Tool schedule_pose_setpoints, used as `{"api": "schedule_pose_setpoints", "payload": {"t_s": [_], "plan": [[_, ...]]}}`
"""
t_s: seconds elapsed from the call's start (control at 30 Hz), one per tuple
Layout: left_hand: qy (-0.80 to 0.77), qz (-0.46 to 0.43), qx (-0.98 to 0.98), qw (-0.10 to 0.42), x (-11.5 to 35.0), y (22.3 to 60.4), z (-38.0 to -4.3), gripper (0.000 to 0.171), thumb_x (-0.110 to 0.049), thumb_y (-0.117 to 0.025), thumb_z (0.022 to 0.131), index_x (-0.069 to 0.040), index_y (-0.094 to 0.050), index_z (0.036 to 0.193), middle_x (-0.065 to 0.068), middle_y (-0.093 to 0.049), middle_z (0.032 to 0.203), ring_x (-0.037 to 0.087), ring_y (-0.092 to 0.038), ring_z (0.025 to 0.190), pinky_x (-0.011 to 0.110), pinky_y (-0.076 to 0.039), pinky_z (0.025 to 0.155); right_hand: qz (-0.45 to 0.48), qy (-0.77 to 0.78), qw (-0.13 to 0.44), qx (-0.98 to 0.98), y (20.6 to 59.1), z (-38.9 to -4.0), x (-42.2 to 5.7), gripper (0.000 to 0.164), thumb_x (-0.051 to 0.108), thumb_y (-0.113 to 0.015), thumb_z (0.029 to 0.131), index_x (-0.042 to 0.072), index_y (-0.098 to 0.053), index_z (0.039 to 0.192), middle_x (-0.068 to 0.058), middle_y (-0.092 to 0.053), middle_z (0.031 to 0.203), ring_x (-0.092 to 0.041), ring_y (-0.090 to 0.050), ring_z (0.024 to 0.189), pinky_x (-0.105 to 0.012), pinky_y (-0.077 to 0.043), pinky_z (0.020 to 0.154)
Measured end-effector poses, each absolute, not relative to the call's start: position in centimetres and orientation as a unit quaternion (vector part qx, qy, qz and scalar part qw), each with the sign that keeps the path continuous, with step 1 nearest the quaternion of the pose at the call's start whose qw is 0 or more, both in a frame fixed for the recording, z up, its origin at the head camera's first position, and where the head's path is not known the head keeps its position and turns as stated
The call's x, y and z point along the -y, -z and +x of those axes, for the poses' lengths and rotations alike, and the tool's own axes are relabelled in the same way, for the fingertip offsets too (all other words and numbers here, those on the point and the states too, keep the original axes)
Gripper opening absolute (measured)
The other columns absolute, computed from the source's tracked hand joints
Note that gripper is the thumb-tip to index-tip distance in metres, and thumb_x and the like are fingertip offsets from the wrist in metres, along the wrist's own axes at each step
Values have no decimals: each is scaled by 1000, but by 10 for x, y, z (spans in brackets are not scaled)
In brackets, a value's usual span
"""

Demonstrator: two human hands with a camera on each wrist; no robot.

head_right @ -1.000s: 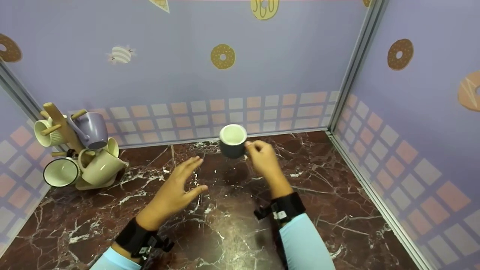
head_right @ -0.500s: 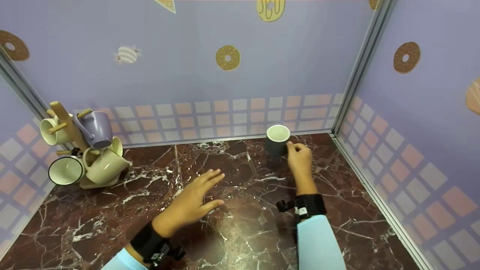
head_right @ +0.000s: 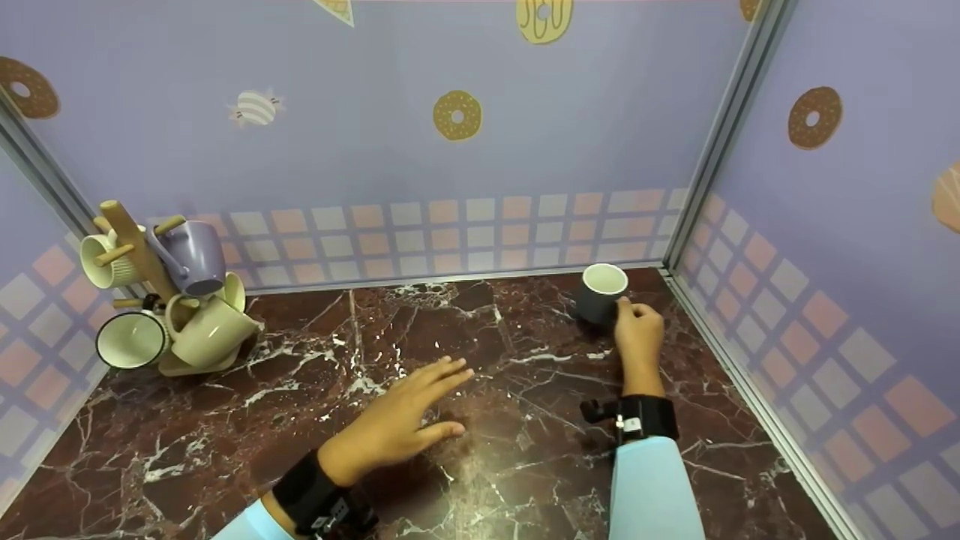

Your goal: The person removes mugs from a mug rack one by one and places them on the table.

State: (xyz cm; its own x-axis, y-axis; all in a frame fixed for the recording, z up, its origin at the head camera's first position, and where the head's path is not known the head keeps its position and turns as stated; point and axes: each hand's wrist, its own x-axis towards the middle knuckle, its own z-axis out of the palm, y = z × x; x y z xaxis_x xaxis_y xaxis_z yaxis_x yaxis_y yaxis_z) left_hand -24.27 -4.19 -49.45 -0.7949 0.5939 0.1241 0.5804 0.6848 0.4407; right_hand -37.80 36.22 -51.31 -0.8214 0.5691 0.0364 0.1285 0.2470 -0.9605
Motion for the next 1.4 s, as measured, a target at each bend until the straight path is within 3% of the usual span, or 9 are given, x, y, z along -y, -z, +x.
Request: {"api": "schedule_pose_setpoints", "payload": {"t_s": [0.27, 0.5, 0.93, 1.07, 1.23, 1.4], "plan": [[-228, 340, -912, 20, 38, 496, -238, 82, -62, -65, 105, -34, -38, 177, -6, -27, 188, 26, -29, 176, 56, -24, 144, -241, -612, 190, 729, 520, -378, -378, 38, 32, -65, 115, 2, -71, 93, 11, -57, 68, -6, -56, 55, -20, -50, 53], [-211, 365, -906, 30, 35, 496, -235, 84, -62, -68, 104, -37, -36, 177, -6, -28, 188, 24, -28, 176, 57, -23, 144, -251, -603, 174, 737, 527, -379, -381, 38, 32, -61, 116, -1, -73, 103, 10, -60, 76, -4, -56, 59, -20, -56, 56], [-198, 376, -904, 39, 34, 498, -235, 83, -60, -70, 105, -37, -37, 177, -5, -29, 188, 24, -28, 176, 59, -25, 143, -253, -584, 166, 754, 535, -380, -382, 40, 33, -57, 118, -4, -70, 111, 6, -55, 85, -6, -56, 61, -20, -53, 57], [-199, 378, -904, 38, 34, 498, -236, 82, -58, -71, 105, -35, -39, 177, -4, -30, 188, 25, -29, 176, 60, -26, 143, -254, -594, 157, 747, 536, -380, -384, 40, 34, -56, 118, -4, -69, 116, 6, -58, 87, -5, -56, 64, -20, -55, 59], [-199, 374, -905, 35, 35, 500, -235, 78, -58, -72, 104, -34, -45, 174, -4, -33, 187, 27, -31, 175, 59, -27, 143, -259, -597, 144, 745, 534, -380, -384, 43, 36, -60, 117, -1, -68, 136, 6, -64, 96, -7, -60, 75, -21, -56, 64], [-202, 370, -906, 33, 37, 501, -236, 75, -61, -69, 105, -30, -51, 171, -5, -34, 186, 27, -31, 175, 59, -28, 142, -269, -535, 184, 779, 525, -379, -382, 45, 33, -62, 114, 0, -68, 144, -7, -67, 119, -14, -60, 97, -22, -49, 79]]}}
